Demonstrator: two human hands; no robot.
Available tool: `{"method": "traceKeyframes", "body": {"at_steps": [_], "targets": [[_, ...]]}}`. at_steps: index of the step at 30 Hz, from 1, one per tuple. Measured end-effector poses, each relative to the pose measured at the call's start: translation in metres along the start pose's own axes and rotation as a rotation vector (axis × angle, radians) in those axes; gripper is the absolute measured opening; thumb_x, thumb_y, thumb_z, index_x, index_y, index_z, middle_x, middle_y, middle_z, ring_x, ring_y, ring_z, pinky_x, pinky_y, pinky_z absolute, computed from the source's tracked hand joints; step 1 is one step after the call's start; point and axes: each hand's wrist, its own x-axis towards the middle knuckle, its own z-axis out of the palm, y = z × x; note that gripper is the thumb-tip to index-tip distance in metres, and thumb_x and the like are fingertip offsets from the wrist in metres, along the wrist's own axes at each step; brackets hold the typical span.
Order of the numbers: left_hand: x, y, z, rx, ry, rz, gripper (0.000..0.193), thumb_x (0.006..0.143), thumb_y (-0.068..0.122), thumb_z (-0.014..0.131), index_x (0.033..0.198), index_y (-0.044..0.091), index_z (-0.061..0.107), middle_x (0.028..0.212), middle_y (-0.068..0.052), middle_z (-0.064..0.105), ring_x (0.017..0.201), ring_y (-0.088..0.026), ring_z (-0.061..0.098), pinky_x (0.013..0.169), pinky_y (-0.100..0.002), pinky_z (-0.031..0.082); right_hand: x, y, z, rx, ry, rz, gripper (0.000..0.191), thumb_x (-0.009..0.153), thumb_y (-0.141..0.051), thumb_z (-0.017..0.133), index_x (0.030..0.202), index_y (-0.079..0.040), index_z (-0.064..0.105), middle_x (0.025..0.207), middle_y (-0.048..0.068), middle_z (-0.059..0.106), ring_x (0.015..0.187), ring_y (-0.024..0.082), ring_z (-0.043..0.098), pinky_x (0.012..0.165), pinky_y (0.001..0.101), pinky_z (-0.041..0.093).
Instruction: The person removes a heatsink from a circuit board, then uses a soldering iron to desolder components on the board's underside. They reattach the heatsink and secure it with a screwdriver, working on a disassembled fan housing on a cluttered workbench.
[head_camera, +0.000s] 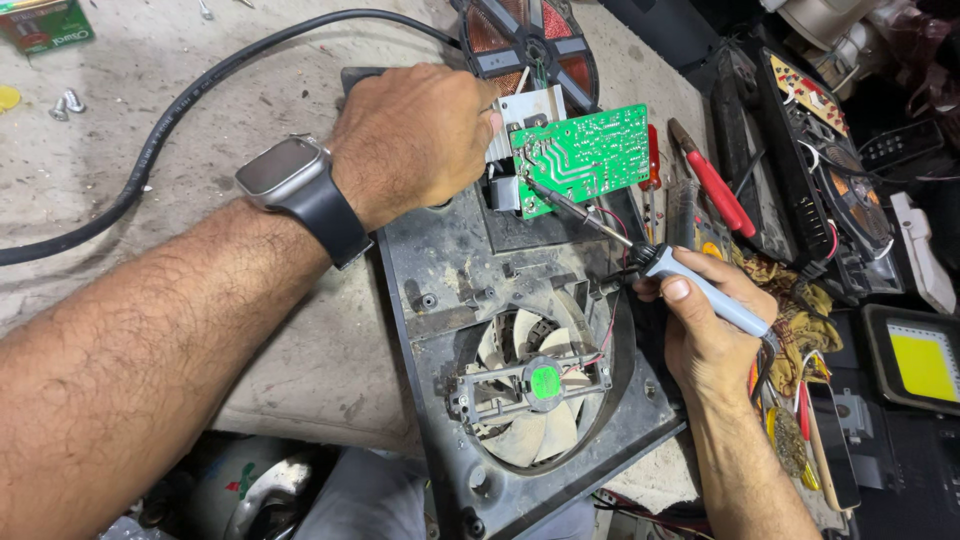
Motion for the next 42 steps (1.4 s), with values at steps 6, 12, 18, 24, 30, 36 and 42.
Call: {"method": "traceKeyframes", "body": {"at_steps": [6,12,18,24,30,36,42], "targets": [[0.0,0.003,-0.005,-0.007,-0.039,-0.013,0.03,0.099,0.029,0.059,0.113,0.006,0.074,0.086,-0.021,0.072,0.083,-0.041,0.071,0.075,-0.056,0.054,-0.001,0.002,0.0,0.003,0.008,-0.017,0.042,0.093,-0.008,0.081,0.124,0.015,0.064,0.108,0.023,0.072,0.092,0.029,0.073,0.087,0.0392,0.061],[-0.001,0.002,-0.003,-0.03,0.016,0.027,0.03,0.098,0.028,0.06,0.116,0.007,0.073,0.082,-0.021,0.073,0.079,-0.041,0.071,0.071,-0.055,0.054,-0.001,0.004,-0.002,0.029,0.011,-0.01,0.044,0.093,-0.01,0.081,0.124,0.015,0.064,0.107,0.022,0.072,0.091,0.028,0.073,0.085,0.0391,0.061],[0.0,-0.002,0.002,-0.013,0.007,0.023,0.028,0.098,0.028,0.061,0.109,0.006,0.074,0.082,-0.02,0.072,0.079,-0.04,0.071,0.07,-0.055,0.054,-0.004,0.001,0.003,-0.059,0.008,-0.051,0.042,0.092,-0.011,0.083,0.122,0.013,0.066,0.106,0.021,0.073,0.09,0.027,0.073,0.087,0.0374,0.061],[0.002,0.001,-0.002,-0.005,-0.078,-0.054,0.031,0.103,0.03,0.056,0.101,0.006,0.075,0.079,-0.019,0.072,0.078,-0.038,0.072,0.072,-0.054,0.054,-0.013,-0.016,0.01,-0.735,-0.168,-0.494,0.032,0.088,-0.011,0.085,0.115,0.003,0.072,0.105,0.016,0.073,0.092,0.022,0.073,0.085,0.0298,0.058],[0.002,0.002,-0.002,-0.01,-0.011,-0.002,0.029,0.099,0.03,0.059,0.102,0.006,0.074,0.08,-0.019,0.072,0.079,-0.04,0.071,0.07,-0.056,0.054,-0.014,-0.013,0.013,-0.684,-0.195,-0.517,0.03,0.087,-0.009,0.086,0.113,-0.001,0.074,0.113,0.014,0.071,0.093,0.02,0.072,0.079,0.0267,0.057],[0.003,0.001,-0.003,0.019,-0.048,-0.024,0.03,0.1,0.031,0.058,0.102,0.005,0.074,0.081,-0.02,0.072,0.08,-0.04,0.071,0.071,-0.056,0.054,-0.013,-0.01,0.01,-0.662,-0.193,-0.53,0.03,0.088,-0.011,0.086,0.113,-0.002,0.074,0.112,0.013,0.071,0.095,0.019,0.072,0.082,0.0258,0.058],[0.001,0.002,-0.004,0.018,-0.072,-0.054,0.031,0.101,0.031,0.058,0.101,0.005,0.074,0.081,-0.02,0.072,0.08,-0.04,0.071,0.072,-0.056,0.054,-0.013,-0.008,0.01,-0.671,-0.183,-0.521,0.03,0.087,-0.01,0.087,0.113,-0.002,0.074,0.112,0.013,0.071,0.095,0.019,0.071,0.083,0.0264,0.058]]}}
